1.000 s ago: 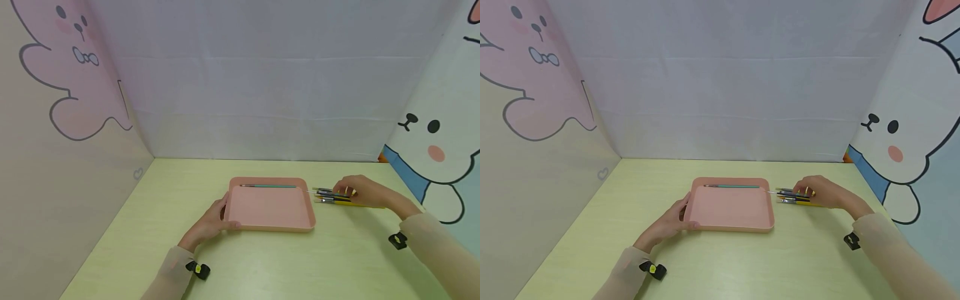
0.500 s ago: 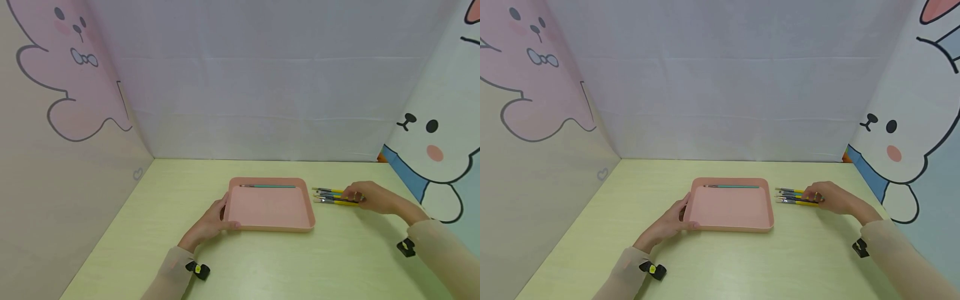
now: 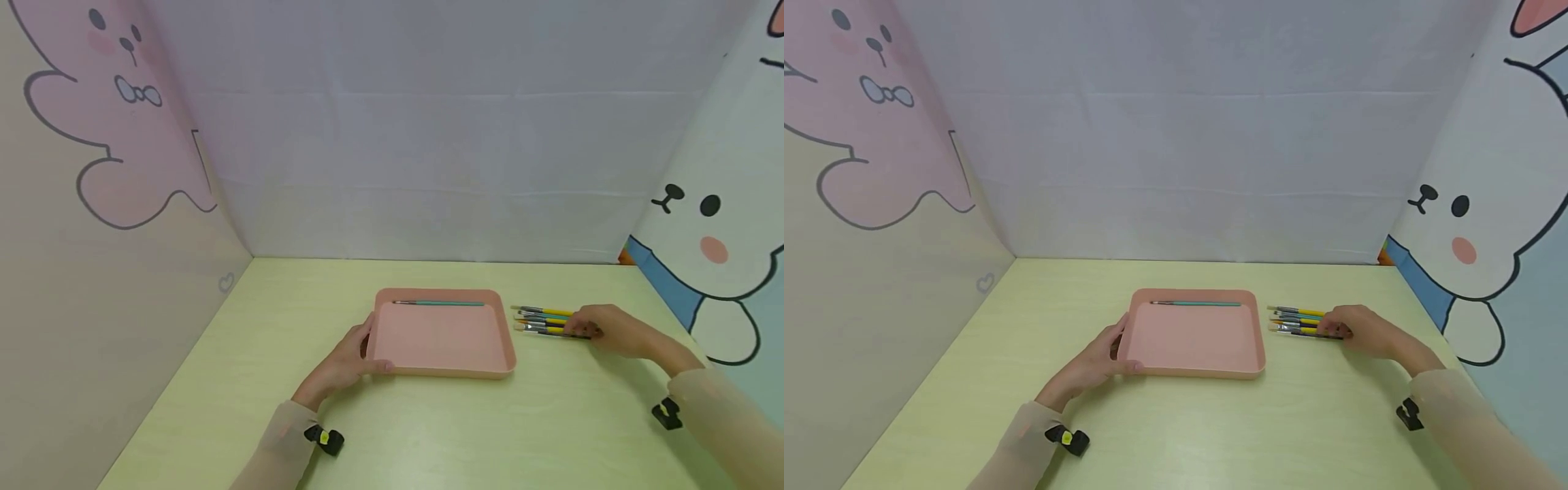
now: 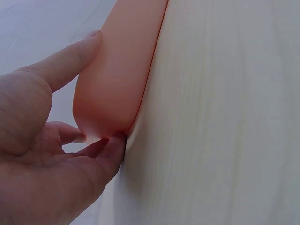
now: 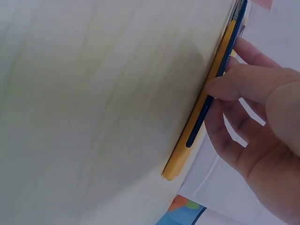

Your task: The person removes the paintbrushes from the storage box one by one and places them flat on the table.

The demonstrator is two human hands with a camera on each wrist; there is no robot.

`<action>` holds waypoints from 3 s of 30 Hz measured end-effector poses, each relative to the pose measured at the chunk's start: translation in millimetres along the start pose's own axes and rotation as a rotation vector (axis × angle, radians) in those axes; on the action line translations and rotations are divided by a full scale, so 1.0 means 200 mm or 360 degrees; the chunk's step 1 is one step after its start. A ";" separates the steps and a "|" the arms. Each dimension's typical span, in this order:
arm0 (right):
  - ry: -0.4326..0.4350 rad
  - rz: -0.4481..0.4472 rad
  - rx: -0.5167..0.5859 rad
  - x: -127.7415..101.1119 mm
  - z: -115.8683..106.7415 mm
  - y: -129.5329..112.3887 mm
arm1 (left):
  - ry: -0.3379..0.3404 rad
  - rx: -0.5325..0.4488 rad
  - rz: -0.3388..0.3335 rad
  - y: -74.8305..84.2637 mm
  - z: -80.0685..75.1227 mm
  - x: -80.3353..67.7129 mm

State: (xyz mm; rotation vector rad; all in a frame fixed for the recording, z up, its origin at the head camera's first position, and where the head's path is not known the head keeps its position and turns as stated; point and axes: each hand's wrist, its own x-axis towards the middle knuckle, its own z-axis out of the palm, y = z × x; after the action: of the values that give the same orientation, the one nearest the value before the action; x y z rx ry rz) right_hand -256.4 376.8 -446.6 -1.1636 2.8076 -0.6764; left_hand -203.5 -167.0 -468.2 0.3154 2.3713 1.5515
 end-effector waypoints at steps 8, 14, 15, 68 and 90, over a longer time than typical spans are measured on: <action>0.0084 -0.0087 -0.0041 0.00 0.04 0.01 | -0.0009 -0.0012 0.0005 0.00 0.00 0.00; 0.0091 -0.0064 -0.0095 0.00 0.05 0.02 | -0.0020 -0.0027 0.0021 0.00 0.00 0.01; 0.0090 -0.0056 -0.0099 0.00 0.05 0.02 | -0.0021 -0.0030 0.0019 0.00 0.00 0.01; 0.0031 0.0172 -0.0042 0.34 -0.10 -0.31 | -0.0013 0.0000 -0.0003 -0.02 -0.01 0.01; 0.0018 0.0008 0.0125 0.71 -0.01 -0.48 | -0.0027 -0.0001 0.0023 -0.02 -0.01 0.02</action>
State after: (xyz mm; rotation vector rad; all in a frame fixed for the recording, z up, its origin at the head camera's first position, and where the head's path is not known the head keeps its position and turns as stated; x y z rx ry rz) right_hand -294.3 221.2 -386.1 -1.1431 2.7647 -0.7874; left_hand -207.5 -169.1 -470.5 0.3447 2.3607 1.5501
